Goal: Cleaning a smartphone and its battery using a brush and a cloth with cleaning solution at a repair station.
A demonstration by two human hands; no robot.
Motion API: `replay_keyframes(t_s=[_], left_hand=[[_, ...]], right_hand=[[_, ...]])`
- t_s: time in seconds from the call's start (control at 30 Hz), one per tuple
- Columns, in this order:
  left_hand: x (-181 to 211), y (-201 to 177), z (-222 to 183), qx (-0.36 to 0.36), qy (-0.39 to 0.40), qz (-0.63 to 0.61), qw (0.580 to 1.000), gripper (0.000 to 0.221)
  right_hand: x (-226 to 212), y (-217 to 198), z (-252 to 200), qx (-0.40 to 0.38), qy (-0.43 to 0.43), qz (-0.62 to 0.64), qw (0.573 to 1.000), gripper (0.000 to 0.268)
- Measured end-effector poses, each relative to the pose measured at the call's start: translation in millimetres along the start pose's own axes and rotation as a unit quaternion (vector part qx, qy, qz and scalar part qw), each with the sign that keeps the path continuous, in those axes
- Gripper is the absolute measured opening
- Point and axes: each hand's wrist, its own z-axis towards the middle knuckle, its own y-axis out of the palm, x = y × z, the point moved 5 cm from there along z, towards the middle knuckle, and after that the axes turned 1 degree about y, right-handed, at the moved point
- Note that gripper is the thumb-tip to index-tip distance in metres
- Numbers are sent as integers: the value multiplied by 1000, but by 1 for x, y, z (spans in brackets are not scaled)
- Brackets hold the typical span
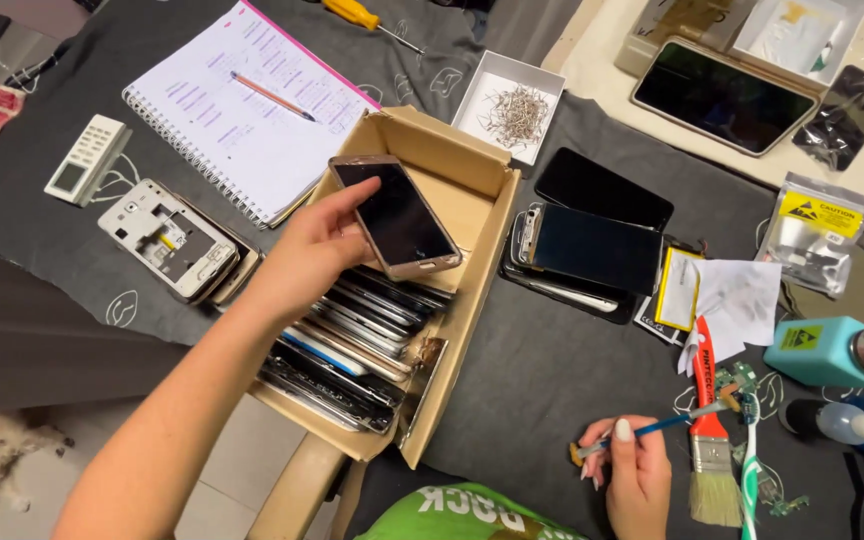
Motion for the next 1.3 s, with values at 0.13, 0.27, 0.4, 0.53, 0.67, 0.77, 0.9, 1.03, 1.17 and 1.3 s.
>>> replay_keyframes(t_s=[0.13,0.27,0.4,0.53,0.67,0.77,0.9,1.03,1.17,1.3], left_hand=[[6,3,10,18,-42,316,948,64],[7,15,16,-9,-16,474,881,40],[-7,26,20,-45,14,625,779,27],[-9,32,20,-65,47,755,650,29],[-10,35,15,-16,123,781,613,29],[-20,35,15,3,161,789,594,31],[-29,37,17,-57,64,802,591,25],[-25,39,26,-61,43,804,590,24],[-9,56,27,-16,85,801,592,19],[54,132,0,32,355,626,693,26]], right_hand=[[0,0,0,-4,22,-26,999,32],[2,-1,0,-12,29,-14,999,29],[3,-2,0,-33,25,-3,999,30],[7,-4,-1,-23,11,12,1000,29],[0,-4,0,-48,8,-18,999,29],[-2,-3,-1,-65,15,-17,998,32],[-7,-4,-2,-86,39,-26,995,35],[-6,-4,-7,-102,17,-6,995,32],[-7,-5,-12,-115,1,30,993,29],[-19,-8,-16,-120,-45,75,989,31]])
